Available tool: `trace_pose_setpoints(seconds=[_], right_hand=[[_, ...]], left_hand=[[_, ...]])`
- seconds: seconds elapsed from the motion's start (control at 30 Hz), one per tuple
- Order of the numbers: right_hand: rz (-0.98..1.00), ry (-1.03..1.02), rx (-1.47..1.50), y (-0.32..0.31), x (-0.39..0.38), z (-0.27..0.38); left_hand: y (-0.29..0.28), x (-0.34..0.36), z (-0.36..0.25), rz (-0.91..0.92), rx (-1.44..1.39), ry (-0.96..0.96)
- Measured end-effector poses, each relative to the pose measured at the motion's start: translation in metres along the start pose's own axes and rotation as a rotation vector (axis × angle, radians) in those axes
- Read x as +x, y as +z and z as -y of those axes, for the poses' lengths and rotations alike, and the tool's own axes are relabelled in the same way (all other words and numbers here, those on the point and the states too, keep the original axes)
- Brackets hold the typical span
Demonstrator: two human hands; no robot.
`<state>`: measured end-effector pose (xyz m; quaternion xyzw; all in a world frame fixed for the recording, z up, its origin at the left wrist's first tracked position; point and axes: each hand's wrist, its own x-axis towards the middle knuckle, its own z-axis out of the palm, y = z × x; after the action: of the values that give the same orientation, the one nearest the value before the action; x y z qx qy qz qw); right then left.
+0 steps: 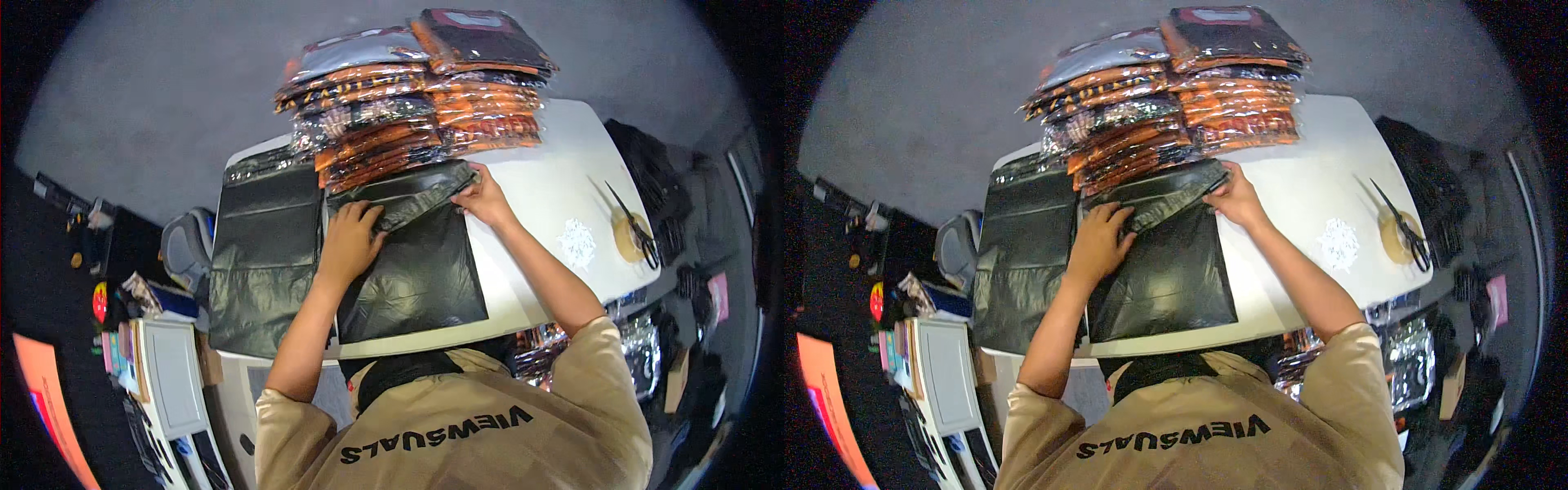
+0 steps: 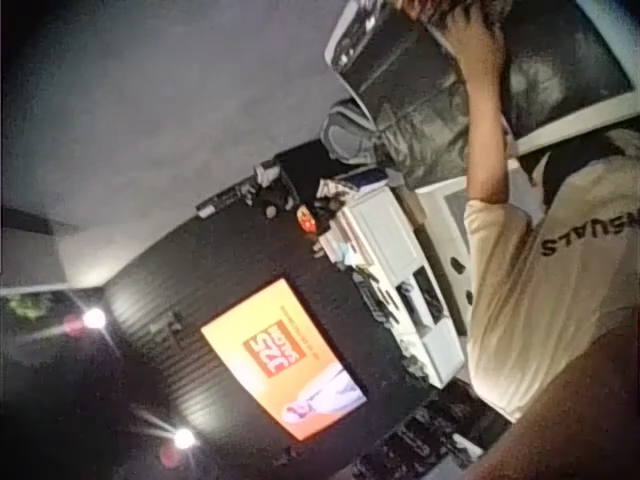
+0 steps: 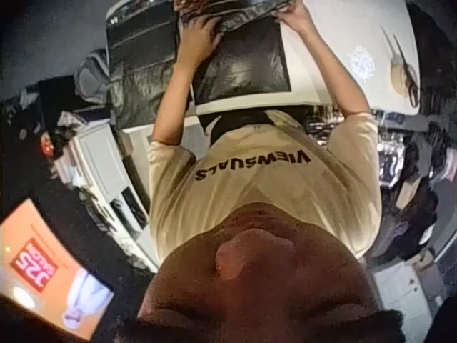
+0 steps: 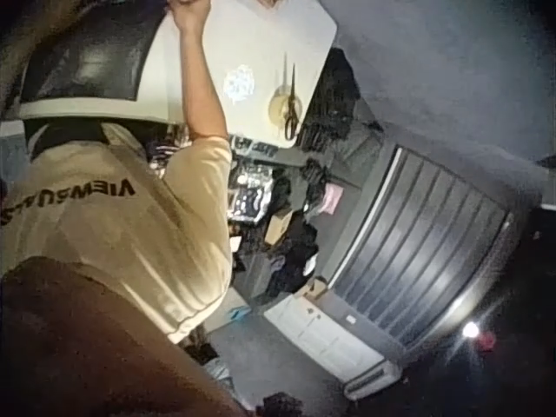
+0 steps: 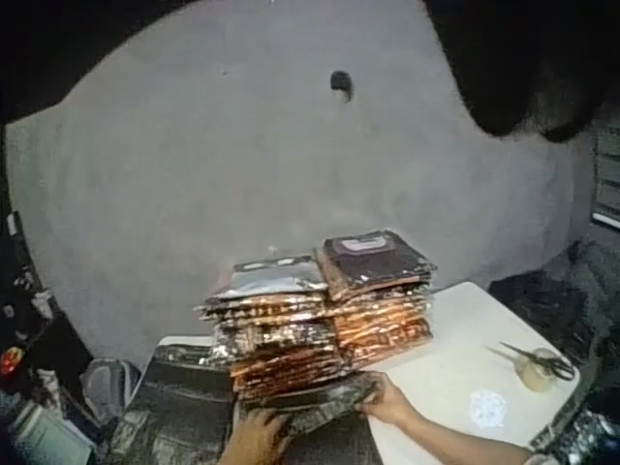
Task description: The recorder is packaging folded t-shirts into black poly mailers and sealing them for shipping.
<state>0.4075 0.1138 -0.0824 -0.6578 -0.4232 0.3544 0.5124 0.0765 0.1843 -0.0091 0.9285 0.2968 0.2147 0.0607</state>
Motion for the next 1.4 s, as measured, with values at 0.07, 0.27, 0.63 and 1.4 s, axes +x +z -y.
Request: trace_pose_setpoints(seconds=[0.07, 0.27, 0.63, 1.4], right_hand=[[-0.109, 0.000, -0.049, 0.006, -0.015, 0.008], [-0.197, -0.290, -0.585, 0.027, -0.116, 0.062], [-0.259, -0.337, -0.669, 0.075, -0.207, 0.085], [0.010, -0.159, -1.053, 0.087, -0.174, 0.043]], left_hand=[[-0.002, 0.001, 0.014, 0.032, 0.019, -0.020], [-0.035, -0.019, -0.028, 0.024, -0.174, 0.013], [-0.006, -0.086, -0.081, 0.227, -0.070, -0.028], [0.032, -0.077, -0.072, 0.102, 0.033, -0.153]])
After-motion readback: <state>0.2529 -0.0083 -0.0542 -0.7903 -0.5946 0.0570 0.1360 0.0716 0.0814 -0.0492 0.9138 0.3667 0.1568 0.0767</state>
